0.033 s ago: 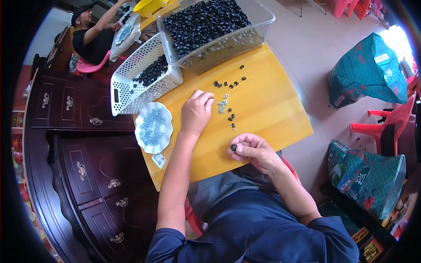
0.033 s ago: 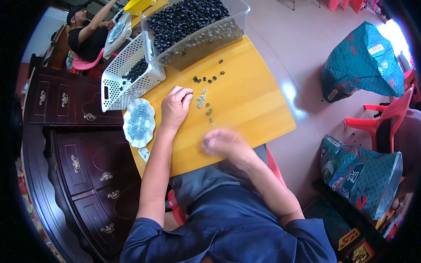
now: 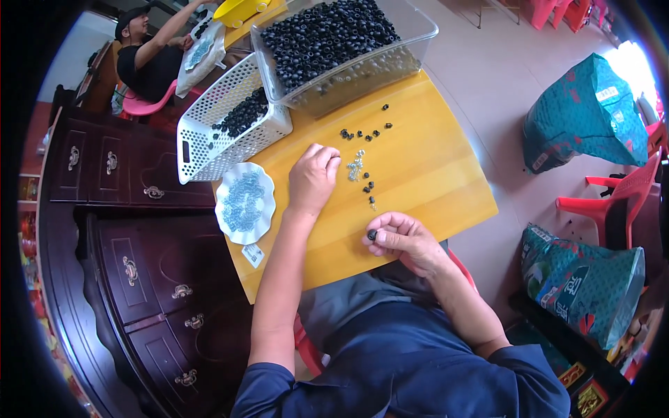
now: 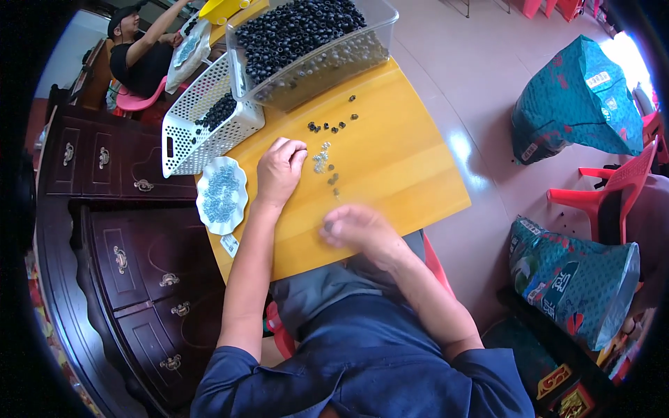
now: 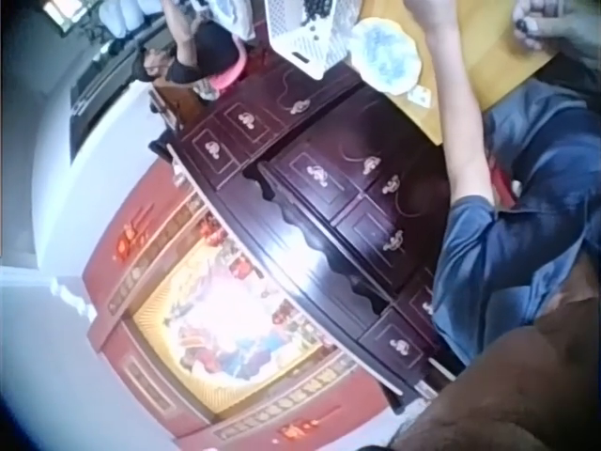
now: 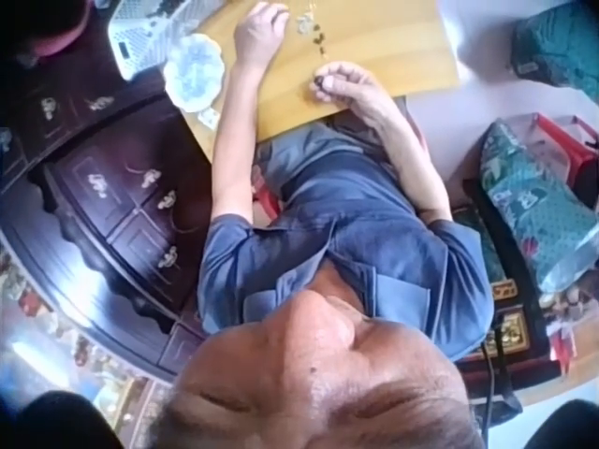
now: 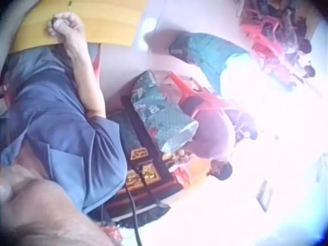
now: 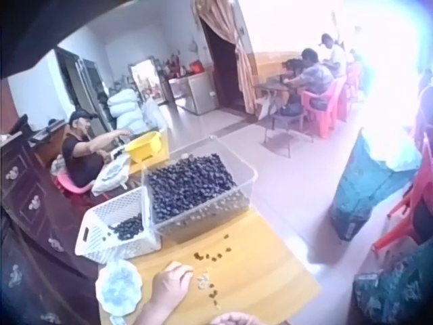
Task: The recorder is sorting small black seeds or components from one container into another and inspecting them on a table.
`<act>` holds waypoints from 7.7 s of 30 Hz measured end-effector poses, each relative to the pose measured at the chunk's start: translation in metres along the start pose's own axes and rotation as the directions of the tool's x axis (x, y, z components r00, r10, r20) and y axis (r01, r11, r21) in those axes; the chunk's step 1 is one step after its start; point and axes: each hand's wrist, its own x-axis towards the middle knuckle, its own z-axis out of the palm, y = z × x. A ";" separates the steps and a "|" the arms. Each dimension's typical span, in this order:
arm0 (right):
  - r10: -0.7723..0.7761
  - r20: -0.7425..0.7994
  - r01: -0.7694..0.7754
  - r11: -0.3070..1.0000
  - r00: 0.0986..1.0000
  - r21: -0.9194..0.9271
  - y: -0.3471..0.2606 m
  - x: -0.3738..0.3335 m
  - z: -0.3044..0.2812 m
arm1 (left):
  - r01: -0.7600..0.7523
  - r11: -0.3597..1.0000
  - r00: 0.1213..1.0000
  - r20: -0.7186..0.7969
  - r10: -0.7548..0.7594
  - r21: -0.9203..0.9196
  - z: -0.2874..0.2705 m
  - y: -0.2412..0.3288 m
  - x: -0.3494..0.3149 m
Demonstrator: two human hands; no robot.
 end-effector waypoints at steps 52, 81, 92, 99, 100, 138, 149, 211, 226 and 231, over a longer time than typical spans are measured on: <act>0.011 0.019 -0.011 1.000 1.000 -0.020 0.003 -0.003 -0.004 | -0.043 0.956 0.999 -0.031 0.036 -0.291 -0.066 0.117 -0.081; -0.047 0.200 0.074 0.989 0.979 -0.130 0.004 -0.004 -0.007 | 0.170 0.694 0.975 0.222 -0.015 -0.700 -0.067 0.112 -0.090; 0.003 0.203 0.009 0.998 0.979 -0.058 -0.002 -0.007 -0.001 | 0.311 0.355 0.950 0.286 -0.122 -0.881 -0.048 0.101 -0.103; 0.023 0.238 -0.029 0.999 0.971 0.022 -0.009 -0.009 0.003 | 0.263 0.075 0.962 0.256 -0.092 -0.962 -0.045 0.108 -0.103; 0.026 0.242 -0.032 0.999 0.970 0.023 -0.010 -0.010 0.003 | 0.256 -0.015 0.961 0.256 -0.105 -0.967 -0.043 0.109 -0.105; -0.020 0.073 0.017 0.999 0.997 0.047 0.013 -0.002 -0.013 | 0.252 0.601 0.965 0.154 -0.210 -0.758 -0.042 0.120 -0.091; -0.070 -0.043 0.064 0.990 0.997 -0.129 0.010 -0.003 -0.007 | -0.060 0.970 0.981 -0.192 0.014 -0.236 -0.048 0.126 -0.091; 0.042 0.046 -0.039 0.997 0.998 -0.064 0.002 -0.001 -0.004 | 0.244 0.876 0.957 0.043 -0.287 0.416 -0.005 -0.057 0.275; 0.065 0.005 -0.065 0.998 0.998 -0.007 -0.004 0.000 -0.003 | 0.044 0.910 0.983 0.146 -0.114 0.413 0.015 -0.039 0.262; 0.057 0.014 -0.057 0.998 0.998 -0.002 -0.003 0.001 -0.004 | 0.040 0.911 0.993 0.081 -0.080 0.411 0.019 -0.045 0.264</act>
